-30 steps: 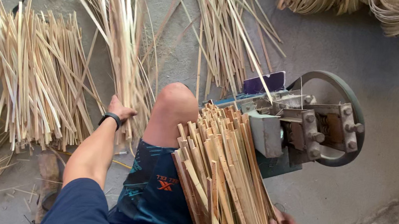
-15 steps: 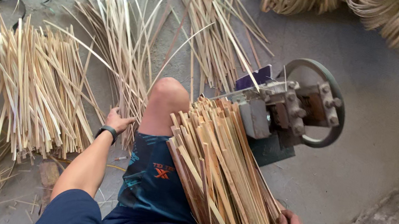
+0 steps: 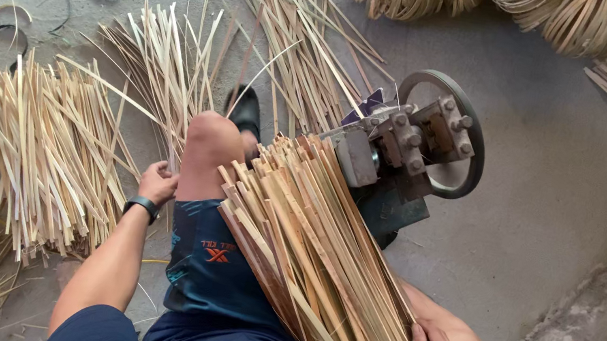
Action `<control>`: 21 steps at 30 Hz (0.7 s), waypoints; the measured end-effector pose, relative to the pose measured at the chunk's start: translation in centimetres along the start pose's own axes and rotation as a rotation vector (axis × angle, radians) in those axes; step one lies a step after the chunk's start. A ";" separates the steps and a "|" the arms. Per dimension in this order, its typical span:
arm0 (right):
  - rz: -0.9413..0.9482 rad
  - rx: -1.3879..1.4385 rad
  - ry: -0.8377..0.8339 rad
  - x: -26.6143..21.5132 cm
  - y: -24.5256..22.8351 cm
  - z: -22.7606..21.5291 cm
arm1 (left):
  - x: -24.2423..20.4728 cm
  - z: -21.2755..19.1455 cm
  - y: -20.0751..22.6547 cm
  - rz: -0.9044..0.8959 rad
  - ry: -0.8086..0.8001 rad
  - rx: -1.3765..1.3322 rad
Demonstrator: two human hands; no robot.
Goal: The person sits on the floor and feeds long bamboo strips one by one through a small grinding machine to split them into thinner strips. The person holds the bundle in the lap and repeatedly pulls each strip through the machine, then sets the processed strips aside.
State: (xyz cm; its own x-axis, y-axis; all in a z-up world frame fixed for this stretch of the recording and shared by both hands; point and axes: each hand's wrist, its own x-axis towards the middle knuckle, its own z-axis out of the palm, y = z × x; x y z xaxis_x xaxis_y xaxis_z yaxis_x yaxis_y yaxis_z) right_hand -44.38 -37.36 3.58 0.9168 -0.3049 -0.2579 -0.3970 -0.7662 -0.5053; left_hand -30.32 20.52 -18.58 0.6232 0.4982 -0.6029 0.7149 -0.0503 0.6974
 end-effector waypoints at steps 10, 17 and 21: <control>0.017 -0.025 0.106 -0.8 0.1 -2.4 | 4.1 -0.9 8.5 0.276 -0.013 -0.461; 0.151 0.029 0.207 -2.2 6.3 -8.5 | -0.7 2.3 21.9 0.695 -0.125 -0.296; 0.064 0.047 0.372 -2.4 6.2 -8.6 | -3.9 8.5 27.7 0.767 -0.383 -0.289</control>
State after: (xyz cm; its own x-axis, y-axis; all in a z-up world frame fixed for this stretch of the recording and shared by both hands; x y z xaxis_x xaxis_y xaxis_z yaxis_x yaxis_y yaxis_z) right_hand -48.68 -46.31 8.17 0.8398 -0.5424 0.0219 -0.4477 -0.7149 -0.5370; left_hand -10.27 9.86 -0.23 0.9956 0.0927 0.0162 -0.0158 -0.0043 0.9999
